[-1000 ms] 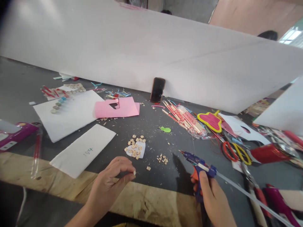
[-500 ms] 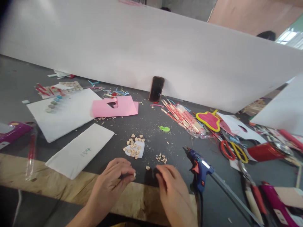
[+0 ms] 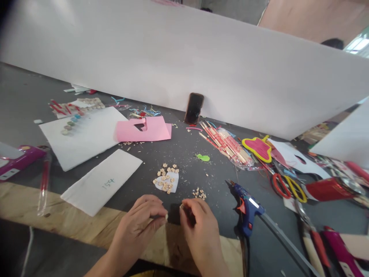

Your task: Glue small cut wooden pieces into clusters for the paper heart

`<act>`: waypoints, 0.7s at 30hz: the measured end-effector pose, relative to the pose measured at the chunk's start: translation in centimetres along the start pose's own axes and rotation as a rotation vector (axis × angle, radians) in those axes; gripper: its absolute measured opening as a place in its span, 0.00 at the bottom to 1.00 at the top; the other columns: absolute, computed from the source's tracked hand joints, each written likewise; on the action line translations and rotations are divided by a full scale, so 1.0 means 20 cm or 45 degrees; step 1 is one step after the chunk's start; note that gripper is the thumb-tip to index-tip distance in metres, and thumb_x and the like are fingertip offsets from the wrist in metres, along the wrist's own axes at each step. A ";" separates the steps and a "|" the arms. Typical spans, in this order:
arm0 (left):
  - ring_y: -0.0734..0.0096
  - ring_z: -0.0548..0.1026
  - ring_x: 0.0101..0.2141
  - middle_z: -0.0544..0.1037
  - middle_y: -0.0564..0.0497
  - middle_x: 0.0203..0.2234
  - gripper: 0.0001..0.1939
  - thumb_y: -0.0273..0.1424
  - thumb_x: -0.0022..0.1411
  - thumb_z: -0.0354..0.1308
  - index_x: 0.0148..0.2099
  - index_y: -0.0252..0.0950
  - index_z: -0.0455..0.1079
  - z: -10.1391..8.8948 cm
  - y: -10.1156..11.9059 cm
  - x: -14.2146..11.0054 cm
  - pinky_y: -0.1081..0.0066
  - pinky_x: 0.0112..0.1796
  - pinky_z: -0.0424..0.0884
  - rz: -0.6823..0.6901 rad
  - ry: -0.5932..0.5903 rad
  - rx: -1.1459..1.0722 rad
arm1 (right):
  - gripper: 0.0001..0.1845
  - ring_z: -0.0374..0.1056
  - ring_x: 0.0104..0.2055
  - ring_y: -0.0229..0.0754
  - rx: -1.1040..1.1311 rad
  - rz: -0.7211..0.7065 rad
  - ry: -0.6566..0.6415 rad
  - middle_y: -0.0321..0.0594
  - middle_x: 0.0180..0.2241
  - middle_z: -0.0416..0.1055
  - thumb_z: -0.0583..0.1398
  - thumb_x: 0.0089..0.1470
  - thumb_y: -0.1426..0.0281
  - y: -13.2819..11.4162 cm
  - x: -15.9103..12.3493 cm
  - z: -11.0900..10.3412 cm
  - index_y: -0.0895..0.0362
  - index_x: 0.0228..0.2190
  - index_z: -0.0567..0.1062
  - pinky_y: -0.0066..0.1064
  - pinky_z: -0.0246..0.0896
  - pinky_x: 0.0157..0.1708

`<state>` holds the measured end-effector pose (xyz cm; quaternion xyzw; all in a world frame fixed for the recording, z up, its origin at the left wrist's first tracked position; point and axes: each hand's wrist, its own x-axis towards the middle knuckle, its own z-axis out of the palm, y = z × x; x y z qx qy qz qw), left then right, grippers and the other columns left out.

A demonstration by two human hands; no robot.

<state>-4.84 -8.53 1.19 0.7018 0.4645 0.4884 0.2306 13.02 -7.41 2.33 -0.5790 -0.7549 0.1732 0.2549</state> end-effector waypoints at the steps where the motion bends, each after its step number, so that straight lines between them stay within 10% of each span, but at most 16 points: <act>1: 0.67 0.73 0.34 0.77 0.54 0.25 0.08 0.19 0.57 0.57 0.33 0.38 0.70 0.00 0.01 0.00 0.70 0.35 0.70 -0.001 0.005 -0.039 | 0.07 0.70 0.33 0.40 0.149 0.041 -0.012 0.40 0.32 0.74 0.56 0.56 0.68 -0.02 -0.01 -0.02 0.55 0.34 0.74 0.27 0.66 0.33; 10: 0.69 0.73 0.32 0.77 0.54 0.23 0.06 0.21 0.60 0.57 0.33 0.37 0.70 0.02 0.10 0.04 0.71 0.36 0.72 0.201 -0.001 -0.198 | 0.06 0.64 0.29 0.33 1.405 0.346 -0.056 0.33 0.27 0.69 0.65 0.49 0.64 -0.06 -0.16 -0.01 0.52 0.29 0.77 0.20 0.61 0.30; 21: 0.68 0.70 0.35 0.77 0.50 0.27 0.06 0.20 0.60 0.57 0.35 0.35 0.72 0.05 0.11 0.00 0.70 0.37 0.70 0.253 0.002 -0.234 | 0.06 0.66 0.31 0.33 1.611 0.407 -0.045 0.35 0.28 0.73 0.67 0.47 0.65 -0.07 -0.19 0.00 0.49 0.31 0.80 0.20 0.63 0.32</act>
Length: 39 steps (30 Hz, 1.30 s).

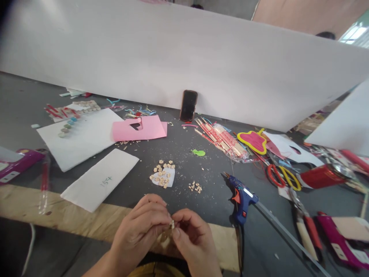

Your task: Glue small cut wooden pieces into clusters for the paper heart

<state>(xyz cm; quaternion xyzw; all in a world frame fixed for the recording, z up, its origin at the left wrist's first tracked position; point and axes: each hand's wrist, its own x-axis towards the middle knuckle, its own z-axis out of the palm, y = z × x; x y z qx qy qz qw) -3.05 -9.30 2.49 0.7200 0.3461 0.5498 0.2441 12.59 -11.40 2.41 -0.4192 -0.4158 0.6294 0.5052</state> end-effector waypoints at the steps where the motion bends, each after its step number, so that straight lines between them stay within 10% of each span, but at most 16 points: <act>1: 0.67 0.70 0.35 0.77 0.50 0.26 0.06 0.20 0.60 0.57 0.35 0.35 0.72 0.00 0.00 0.00 0.70 0.36 0.70 0.012 -0.010 0.016 | 0.05 0.66 0.31 0.33 0.001 0.001 -0.002 0.35 0.28 0.73 0.67 0.47 0.65 0.00 0.00 0.00 0.49 0.31 0.80 0.19 0.63 0.32; 39: 0.67 0.70 0.33 0.77 0.51 0.24 0.05 0.23 0.62 0.57 0.33 0.35 0.71 -0.02 0.02 0.03 0.68 0.36 0.70 0.076 -0.041 0.041 | 0.08 0.67 0.31 0.36 -0.043 0.067 0.078 0.37 0.29 0.73 0.68 0.45 0.64 0.04 -0.03 -0.02 0.52 0.31 0.79 0.24 0.65 0.32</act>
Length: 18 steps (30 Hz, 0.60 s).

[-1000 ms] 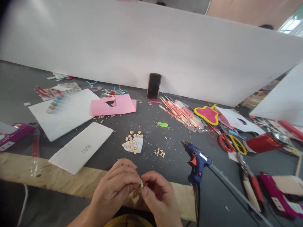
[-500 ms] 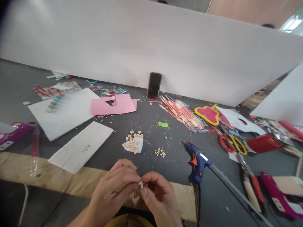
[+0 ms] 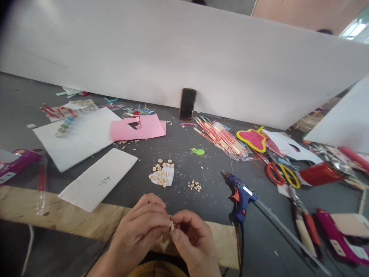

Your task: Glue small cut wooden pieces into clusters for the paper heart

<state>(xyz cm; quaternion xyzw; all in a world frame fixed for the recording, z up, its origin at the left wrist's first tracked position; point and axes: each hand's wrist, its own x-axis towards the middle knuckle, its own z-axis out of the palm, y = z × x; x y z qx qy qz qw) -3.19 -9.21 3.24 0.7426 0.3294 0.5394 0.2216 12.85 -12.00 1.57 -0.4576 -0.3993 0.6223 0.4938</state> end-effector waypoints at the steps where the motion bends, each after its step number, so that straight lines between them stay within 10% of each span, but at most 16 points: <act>1: 0.67 0.70 0.33 0.77 0.51 0.25 0.05 0.23 0.62 0.57 0.33 0.35 0.71 0.00 0.00 0.00 0.68 0.36 0.70 0.000 0.002 0.003 | 0.08 0.67 0.31 0.36 0.002 0.005 -0.003 0.37 0.29 0.73 0.68 0.46 0.65 0.00 0.00 0.00 0.52 0.31 0.79 0.24 0.65 0.32; 18: 0.68 0.71 0.33 0.77 0.52 0.24 0.08 0.27 0.65 0.53 0.34 0.37 0.72 0.01 0.00 -0.02 0.68 0.37 0.70 -0.053 0.021 0.079 | 0.07 0.67 0.31 0.35 0.038 -0.032 -0.050 0.36 0.28 0.73 0.67 0.47 0.65 -0.03 0.01 0.02 0.53 0.30 0.79 0.24 0.64 0.32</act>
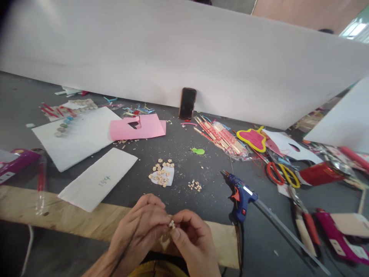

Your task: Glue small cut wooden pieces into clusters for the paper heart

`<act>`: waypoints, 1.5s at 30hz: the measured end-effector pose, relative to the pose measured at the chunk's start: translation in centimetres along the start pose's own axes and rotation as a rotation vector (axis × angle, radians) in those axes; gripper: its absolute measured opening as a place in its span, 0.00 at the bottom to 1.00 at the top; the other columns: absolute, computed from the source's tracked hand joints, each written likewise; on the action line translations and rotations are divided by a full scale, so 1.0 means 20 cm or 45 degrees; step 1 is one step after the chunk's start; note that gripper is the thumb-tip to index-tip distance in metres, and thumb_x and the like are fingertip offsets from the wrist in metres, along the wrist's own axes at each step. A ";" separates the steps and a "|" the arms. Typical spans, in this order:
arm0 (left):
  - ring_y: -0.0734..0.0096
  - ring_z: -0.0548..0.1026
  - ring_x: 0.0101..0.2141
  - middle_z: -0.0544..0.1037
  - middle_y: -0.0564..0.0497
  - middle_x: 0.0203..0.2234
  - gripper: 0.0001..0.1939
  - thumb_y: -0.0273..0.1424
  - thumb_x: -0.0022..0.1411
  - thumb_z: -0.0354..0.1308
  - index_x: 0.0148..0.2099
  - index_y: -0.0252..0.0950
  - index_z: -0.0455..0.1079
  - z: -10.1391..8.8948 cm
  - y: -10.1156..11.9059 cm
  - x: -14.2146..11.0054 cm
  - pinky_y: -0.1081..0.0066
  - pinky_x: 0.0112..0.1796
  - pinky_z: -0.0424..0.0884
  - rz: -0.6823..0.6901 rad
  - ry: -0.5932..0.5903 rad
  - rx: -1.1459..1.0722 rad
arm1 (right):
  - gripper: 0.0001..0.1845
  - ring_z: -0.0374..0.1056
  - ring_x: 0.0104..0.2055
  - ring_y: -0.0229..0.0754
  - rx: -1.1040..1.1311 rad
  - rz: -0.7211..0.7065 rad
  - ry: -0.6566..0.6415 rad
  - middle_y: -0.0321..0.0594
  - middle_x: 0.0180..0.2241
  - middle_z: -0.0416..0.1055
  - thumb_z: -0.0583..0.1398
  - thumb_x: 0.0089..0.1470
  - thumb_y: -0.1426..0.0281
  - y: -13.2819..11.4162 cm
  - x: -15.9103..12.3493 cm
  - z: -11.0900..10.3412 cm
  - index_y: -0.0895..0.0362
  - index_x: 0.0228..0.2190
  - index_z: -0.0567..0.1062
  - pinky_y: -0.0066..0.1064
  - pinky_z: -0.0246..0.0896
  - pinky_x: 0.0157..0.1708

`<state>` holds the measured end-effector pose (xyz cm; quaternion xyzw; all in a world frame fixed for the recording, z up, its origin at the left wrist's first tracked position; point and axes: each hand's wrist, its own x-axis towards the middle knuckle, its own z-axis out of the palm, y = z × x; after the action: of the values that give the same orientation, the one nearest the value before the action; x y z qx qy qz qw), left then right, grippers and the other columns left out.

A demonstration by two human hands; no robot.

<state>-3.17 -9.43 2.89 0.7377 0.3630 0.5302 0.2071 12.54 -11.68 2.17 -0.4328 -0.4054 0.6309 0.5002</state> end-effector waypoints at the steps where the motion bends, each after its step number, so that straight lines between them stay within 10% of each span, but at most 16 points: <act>1: 0.67 0.71 0.33 0.77 0.52 0.24 0.08 0.27 0.65 0.53 0.35 0.37 0.72 0.00 0.00 0.00 0.68 0.36 0.70 -0.004 0.006 -0.004 | 0.07 0.67 0.30 0.35 -0.002 -0.002 0.003 0.36 0.28 0.72 0.67 0.47 0.65 0.00 0.00 0.00 0.53 0.30 0.79 0.23 0.64 0.31; 45: 0.66 0.70 0.34 0.78 0.51 0.26 0.07 0.24 0.64 0.53 0.36 0.36 0.71 -0.03 -0.01 0.00 0.64 0.39 0.65 0.026 -0.047 0.002 | 0.07 0.65 0.27 0.36 -0.157 -0.061 0.052 0.36 0.26 0.71 0.66 0.48 0.63 0.01 0.01 -0.01 0.52 0.30 0.78 0.23 0.63 0.27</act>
<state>-3.81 -9.39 2.87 0.7511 0.3519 0.5184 0.2079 12.64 -11.57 1.91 -0.4657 -0.4436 0.5836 0.4958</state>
